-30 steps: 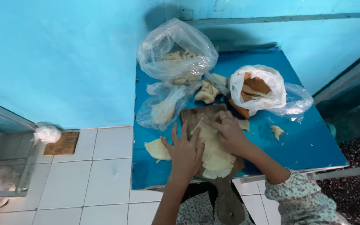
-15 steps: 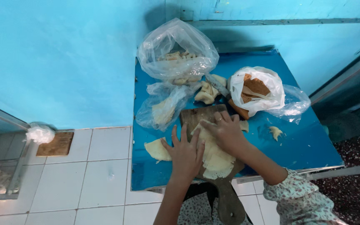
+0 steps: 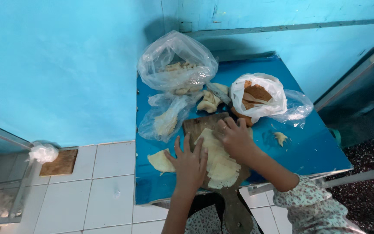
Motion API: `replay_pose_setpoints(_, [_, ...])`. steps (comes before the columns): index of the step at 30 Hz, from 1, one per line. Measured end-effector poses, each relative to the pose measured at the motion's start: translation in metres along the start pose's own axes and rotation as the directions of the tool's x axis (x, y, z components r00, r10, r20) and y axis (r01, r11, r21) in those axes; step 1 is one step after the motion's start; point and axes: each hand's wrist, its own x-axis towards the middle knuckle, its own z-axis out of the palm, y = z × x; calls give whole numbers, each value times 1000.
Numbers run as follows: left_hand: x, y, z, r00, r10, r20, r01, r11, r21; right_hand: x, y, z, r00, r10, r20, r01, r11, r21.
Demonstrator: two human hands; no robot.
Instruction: The person stacks square pastry wrappers on a wooden board, spoons brown filling from a plastic bag onto a wrapper, folds the wrapper over the filling into a triangular parcel, and places the folded parcels into a plastic bag. The person repeats this filling and folding cycle throughout the episode.
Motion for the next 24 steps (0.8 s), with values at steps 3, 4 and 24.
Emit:
replay_pose_setpoints(3, [-4, -6, -2, 1000, 3, -8, -3, 1000, -5, 5, -5, 0, 995, 18, -97, -12, 998, 66])
replay_pose_setpoints(4, [-5, -8, -3, 1000, 5, -14, -5, 1000, -1, 7, -9, 0, 988, 25, -155, -8, 994, 107])
replay_pose_setpoints(24, [-24, -69, -7, 995, 57, -86, -49, 994, 93, 18, 39, 3, 762, 631, -143, -608, 774, 177])
